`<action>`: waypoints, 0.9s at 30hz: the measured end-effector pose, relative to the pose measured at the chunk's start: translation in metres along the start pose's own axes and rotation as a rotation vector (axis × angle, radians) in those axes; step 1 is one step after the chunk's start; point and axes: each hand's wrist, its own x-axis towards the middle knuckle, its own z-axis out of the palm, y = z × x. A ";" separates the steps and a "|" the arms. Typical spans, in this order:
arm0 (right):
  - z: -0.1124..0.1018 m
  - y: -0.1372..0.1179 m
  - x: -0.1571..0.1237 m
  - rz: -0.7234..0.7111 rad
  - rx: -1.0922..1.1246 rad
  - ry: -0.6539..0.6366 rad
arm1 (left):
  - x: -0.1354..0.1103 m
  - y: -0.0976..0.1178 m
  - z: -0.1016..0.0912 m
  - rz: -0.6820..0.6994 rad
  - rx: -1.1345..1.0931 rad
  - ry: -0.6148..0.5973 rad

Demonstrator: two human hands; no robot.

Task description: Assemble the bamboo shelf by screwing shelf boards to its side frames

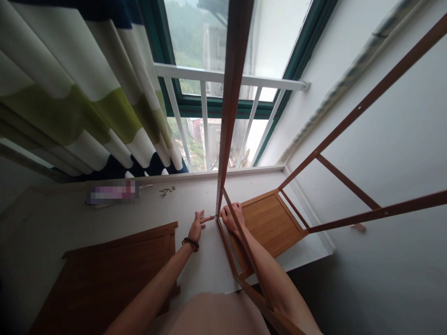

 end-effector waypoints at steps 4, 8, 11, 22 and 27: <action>0.001 0.000 0.000 0.007 -0.003 -0.006 | 0.006 0.009 -0.002 0.069 0.000 -0.018; 0.000 0.001 0.000 0.002 -0.004 -0.013 | 0.003 0.010 -0.002 0.164 0.058 -0.061; 0.000 0.001 0.000 0.002 -0.001 -0.024 | 0.002 0.002 0.000 0.089 0.088 -0.026; -0.005 -0.002 0.001 0.004 -0.016 -0.029 | 0.000 0.006 0.007 0.141 -0.095 -0.007; -0.004 -0.002 0.001 0.011 -0.006 -0.034 | -0.008 -0.013 0.006 0.053 0.016 -0.048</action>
